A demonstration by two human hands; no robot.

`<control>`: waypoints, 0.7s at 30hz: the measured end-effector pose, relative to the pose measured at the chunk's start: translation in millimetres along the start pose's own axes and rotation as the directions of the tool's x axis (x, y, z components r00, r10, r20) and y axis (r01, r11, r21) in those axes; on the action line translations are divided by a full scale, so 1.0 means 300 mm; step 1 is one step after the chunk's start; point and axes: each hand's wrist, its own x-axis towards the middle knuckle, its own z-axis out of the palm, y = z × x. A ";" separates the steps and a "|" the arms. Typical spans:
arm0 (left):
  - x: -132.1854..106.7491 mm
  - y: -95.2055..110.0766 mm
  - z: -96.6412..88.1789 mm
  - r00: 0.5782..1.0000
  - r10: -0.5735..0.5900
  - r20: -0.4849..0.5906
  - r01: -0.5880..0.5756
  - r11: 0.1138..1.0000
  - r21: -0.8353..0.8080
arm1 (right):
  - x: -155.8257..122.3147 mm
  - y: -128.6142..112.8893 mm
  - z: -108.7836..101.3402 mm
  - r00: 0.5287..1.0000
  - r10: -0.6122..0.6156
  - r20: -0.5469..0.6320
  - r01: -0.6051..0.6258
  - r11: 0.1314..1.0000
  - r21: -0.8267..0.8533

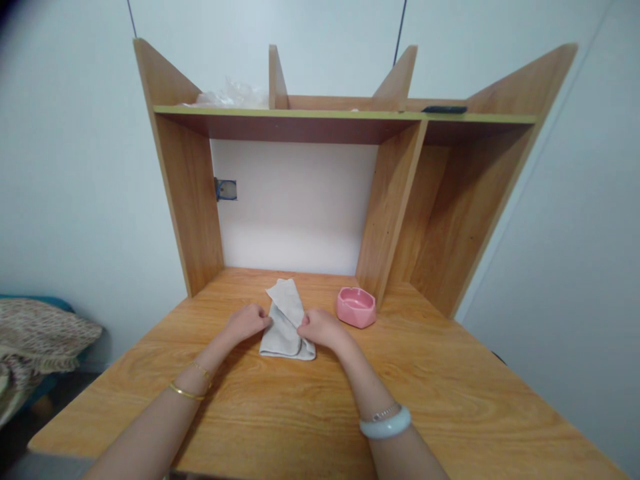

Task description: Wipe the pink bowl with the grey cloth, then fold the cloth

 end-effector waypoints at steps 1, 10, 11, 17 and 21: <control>0.001 0.000 0.002 1.000 0.004 0.006 -0.004 1.000 -0.006 | 0.004 0.005 -0.003 1.000 0.001 -0.003 -0.001 0.999 0.048; -0.011 0.016 0.027 0.963 0.202 0.178 -0.155 0.957 -0.246 | 0.020 0.007 -0.025 0.997 -0.065 -0.035 0.074 0.893 0.444; -0.015 0.020 0.028 0.947 0.244 0.209 -0.178 0.941 -0.289 | 0.021 0.006 -0.017 0.997 -0.071 -0.021 0.073 0.887 0.457; -0.030 0.025 0.022 0.881 0.377 0.285 -0.227 0.867 -0.444 | 0.019 -0.011 0.045 0.987 -0.096 0.132 0.042 0.930 0.365; -0.015 0.007 0.010 0.897 0.354 0.264 -0.216 0.873 -0.437 | 0.010 -0.017 0.065 0.986 -0.069 0.151 0.041 0.982 0.185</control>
